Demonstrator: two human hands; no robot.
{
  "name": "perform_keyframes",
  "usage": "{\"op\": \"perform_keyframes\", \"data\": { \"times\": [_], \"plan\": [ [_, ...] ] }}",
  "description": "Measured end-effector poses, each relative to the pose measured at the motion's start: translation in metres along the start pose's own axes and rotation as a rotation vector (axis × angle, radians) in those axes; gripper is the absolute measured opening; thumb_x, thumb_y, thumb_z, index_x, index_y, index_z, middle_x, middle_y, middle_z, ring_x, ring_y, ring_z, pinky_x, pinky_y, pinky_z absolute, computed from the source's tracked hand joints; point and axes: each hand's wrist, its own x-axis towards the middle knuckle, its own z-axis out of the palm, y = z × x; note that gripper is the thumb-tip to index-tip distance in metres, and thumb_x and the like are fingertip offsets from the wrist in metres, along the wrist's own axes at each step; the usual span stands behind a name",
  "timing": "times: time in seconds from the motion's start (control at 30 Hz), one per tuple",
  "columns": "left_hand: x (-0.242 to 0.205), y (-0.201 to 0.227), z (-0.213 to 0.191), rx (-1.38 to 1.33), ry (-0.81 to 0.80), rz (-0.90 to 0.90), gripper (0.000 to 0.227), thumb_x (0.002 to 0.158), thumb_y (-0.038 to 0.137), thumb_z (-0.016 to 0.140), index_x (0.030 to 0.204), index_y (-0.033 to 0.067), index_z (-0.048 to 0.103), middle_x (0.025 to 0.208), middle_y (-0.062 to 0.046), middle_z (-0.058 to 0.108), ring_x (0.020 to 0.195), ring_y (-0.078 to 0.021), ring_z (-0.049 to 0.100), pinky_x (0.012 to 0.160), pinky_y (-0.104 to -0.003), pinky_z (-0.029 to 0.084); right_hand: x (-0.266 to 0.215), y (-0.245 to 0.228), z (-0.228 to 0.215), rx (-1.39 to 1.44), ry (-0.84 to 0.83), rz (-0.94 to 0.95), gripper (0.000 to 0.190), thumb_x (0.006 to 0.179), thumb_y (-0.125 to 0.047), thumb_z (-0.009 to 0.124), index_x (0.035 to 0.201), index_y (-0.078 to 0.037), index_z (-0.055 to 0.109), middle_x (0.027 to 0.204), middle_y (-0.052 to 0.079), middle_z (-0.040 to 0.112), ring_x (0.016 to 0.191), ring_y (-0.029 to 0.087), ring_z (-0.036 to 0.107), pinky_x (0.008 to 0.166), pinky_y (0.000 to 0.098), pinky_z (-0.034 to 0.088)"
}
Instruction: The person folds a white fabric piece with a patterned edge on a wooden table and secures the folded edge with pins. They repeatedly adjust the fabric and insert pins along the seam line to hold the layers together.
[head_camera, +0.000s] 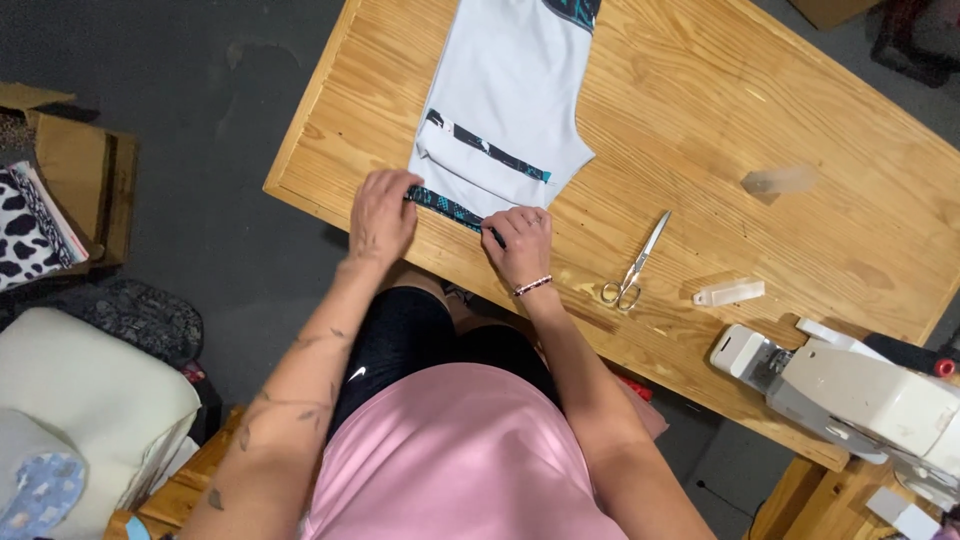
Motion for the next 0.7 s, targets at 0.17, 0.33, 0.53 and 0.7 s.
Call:
{"op": "perform_keyframes", "data": {
  "times": [0.17, 0.33, 0.53, 0.7],
  "plan": [
    [0.021, -0.032, 0.002, 0.092, -0.197, 0.135, 0.041, 0.076, 0.016, 0.074, 0.116, 0.0195, 0.066, 0.108, -0.002, 0.063, 0.115, -0.023, 0.056, 0.093, -0.041, 0.048, 0.004, -0.005, -0.005, 0.036, 0.033, 0.013, 0.014, 0.078, -0.018, 0.08, 0.085, -0.027, 0.072, 0.081, -0.008, 0.07, 0.089, 0.015, 0.065, 0.095, 0.0368, 0.043],
    [0.02, -0.034, 0.01, 0.105, -0.206, 0.155, 0.034, 0.075, 0.022, 0.072, 0.107, 0.0193, 0.065, 0.1, -0.001, 0.058, 0.107, -0.0233, 0.055, 0.09, -0.04, 0.048, 0.005, -0.011, -0.009, 0.078, 0.052, 0.066, 0.013, 0.08, -0.019, 0.081, 0.086, -0.028, 0.073, 0.082, -0.01, 0.072, 0.088, 0.014, 0.066, 0.095, 0.0361, 0.042],
    [0.009, -0.009, -0.003, -0.312, -0.025, -0.084, 0.041, 0.075, 0.005, 0.076, 0.109, 0.0078, 0.052, 0.101, -0.009, 0.046, 0.093, -0.0325, 0.064, 0.081, -0.045, 0.058, 0.008, -0.015, -0.017, 0.154, 0.097, 0.171, 0.016, 0.08, -0.016, 0.082, 0.084, -0.028, 0.073, 0.082, -0.013, 0.073, 0.087, 0.012, 0.067, 0.094, 0.0332, 0.042],
    [-0.004, -0.017, 0.011, -0.762, 0.128, -0.213, 0.032, 0.075, -0.009, 0.071, 0.104, 0.0027, 0.069, 0.1, -0.009, 0.057, 0.093, -0.0235, 0.07, 0.08, -0.025, 0.06, 0.004, -0.009, -0.011, 0.225, 0.123, 0.27, 0.016, 0.08, -0.015, 0.082, 0.084, -0.027, 0.072, 0.081, -0.012, 0.073, 0.086, 0.013, 0.068, 0.091, 0.032, 0.042]
  ]
}}
